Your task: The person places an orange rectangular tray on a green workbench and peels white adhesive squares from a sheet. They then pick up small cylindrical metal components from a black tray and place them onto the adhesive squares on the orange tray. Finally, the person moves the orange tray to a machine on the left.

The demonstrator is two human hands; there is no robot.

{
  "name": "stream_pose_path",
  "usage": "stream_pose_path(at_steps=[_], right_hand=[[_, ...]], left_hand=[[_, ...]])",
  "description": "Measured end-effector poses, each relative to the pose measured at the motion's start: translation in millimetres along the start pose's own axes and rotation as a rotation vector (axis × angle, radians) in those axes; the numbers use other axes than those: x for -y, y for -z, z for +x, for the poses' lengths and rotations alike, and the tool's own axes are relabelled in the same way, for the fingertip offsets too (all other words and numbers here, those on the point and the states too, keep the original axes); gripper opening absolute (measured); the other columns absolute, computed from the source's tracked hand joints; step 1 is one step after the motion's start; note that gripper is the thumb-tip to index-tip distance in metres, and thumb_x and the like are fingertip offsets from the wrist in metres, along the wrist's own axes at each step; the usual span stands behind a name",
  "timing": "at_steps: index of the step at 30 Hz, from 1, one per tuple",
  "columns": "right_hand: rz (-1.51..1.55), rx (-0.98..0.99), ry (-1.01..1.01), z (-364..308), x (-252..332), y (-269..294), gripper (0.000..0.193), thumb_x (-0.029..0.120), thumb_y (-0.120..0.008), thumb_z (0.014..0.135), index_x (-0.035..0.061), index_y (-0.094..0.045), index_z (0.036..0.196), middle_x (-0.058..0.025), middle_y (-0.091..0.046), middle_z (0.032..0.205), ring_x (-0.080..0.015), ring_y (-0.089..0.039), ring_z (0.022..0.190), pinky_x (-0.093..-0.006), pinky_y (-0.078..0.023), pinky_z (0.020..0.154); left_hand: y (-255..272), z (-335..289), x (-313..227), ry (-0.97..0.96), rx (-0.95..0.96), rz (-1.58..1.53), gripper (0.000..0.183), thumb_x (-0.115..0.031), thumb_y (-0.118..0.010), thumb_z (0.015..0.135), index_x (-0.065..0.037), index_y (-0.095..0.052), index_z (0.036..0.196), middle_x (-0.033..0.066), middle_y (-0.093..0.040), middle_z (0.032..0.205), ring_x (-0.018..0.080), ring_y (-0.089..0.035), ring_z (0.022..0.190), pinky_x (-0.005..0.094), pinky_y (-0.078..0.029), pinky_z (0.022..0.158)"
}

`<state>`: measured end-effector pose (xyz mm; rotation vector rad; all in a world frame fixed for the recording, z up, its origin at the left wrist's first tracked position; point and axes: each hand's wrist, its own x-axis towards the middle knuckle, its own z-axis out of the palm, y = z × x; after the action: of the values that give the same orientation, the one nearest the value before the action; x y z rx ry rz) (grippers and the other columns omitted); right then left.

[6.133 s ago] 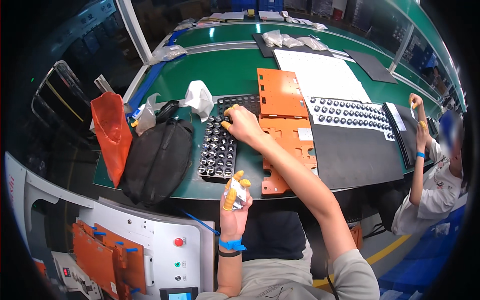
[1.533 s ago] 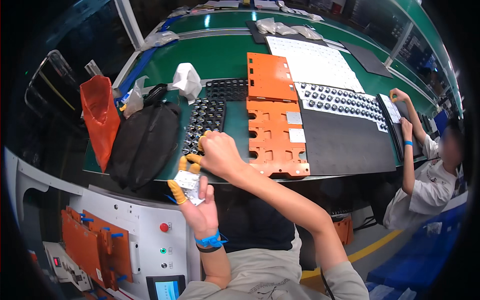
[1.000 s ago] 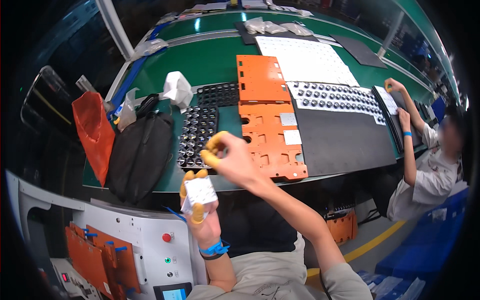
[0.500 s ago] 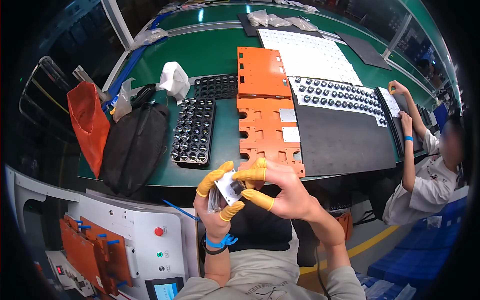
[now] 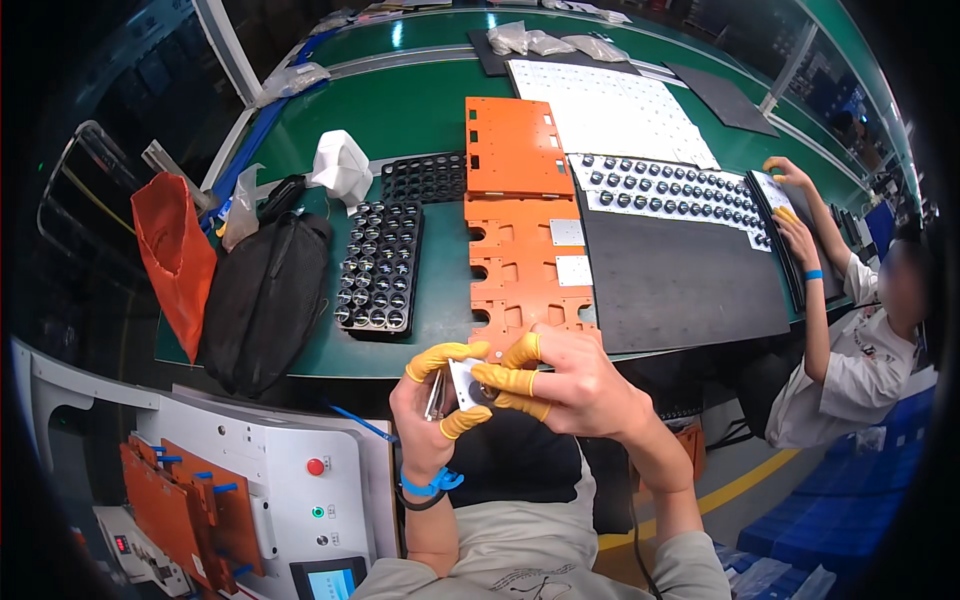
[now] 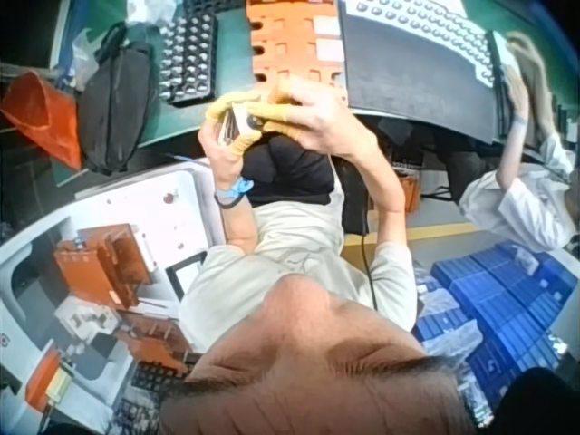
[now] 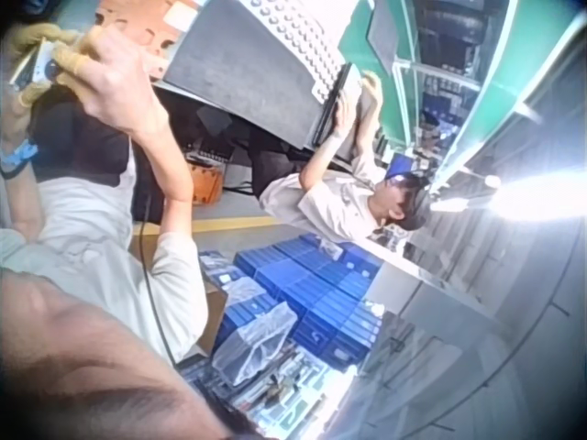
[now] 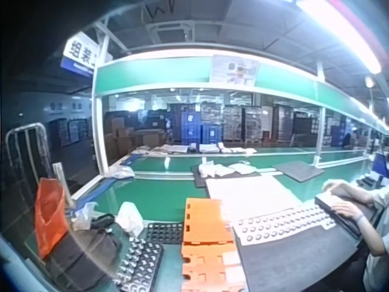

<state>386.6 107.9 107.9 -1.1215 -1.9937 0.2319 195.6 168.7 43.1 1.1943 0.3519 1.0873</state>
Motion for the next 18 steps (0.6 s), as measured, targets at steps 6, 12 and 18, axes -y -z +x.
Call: stream_pose_path(at_steps=[6,12,18], right_hand=[[-0.079,-0.034,-0.129,-10,2,-12,0.037,0.004,-0.075,0.076,0.0037,-0.071,0.112,-0.0072,-0.056,0.087,-0.025,-0.057,0.075,-0.0374,-0.046,0.063],[-0.149,-0.105,-0.097,-7,10,-2,0.047,0.012,-0.081,0.07,0.0042,-0.07,0.116,-0.0061,-0.055,0.086,-0.0245,-0.054,0.072,-0.0363,-0.044,0.062],[-0.486,-0.263,-0.117,-28,-3,-12,0.042,0.014,-0.081,0.068,0.0006,-0.071,0.107,-0.0057,-0.054,0.081,-0.0237,-0.053,0.07,-0.0358,-0.043,0.061]], left_hand=[[-3,7,4,0.09,-0.043,0.042,0.063,-0.013,-0.087,0.076,0.004,-0.055,0.127,0.0157,-0.065,0.123,0.0194,-0.063,0.111,0.0311,-0.051,0.096],[-26,9,3,-0.119,-0.121,0.073,0.061,-0.009,-0.085,0.077,0.004,-0.054,0.128,0.0158,-0.063,0.126,0.0182,-0.062,0.112,0.0314,-0.051,0.097],[-62,11,15,0.04,-0.234,0.133,0.052,-0.006,-0.083,0.079,0.004,-0.058,0.124,0.0117,-0.065,0.12,0.0141,-0.061,0.106,0.0285,-0.049,0.094]])
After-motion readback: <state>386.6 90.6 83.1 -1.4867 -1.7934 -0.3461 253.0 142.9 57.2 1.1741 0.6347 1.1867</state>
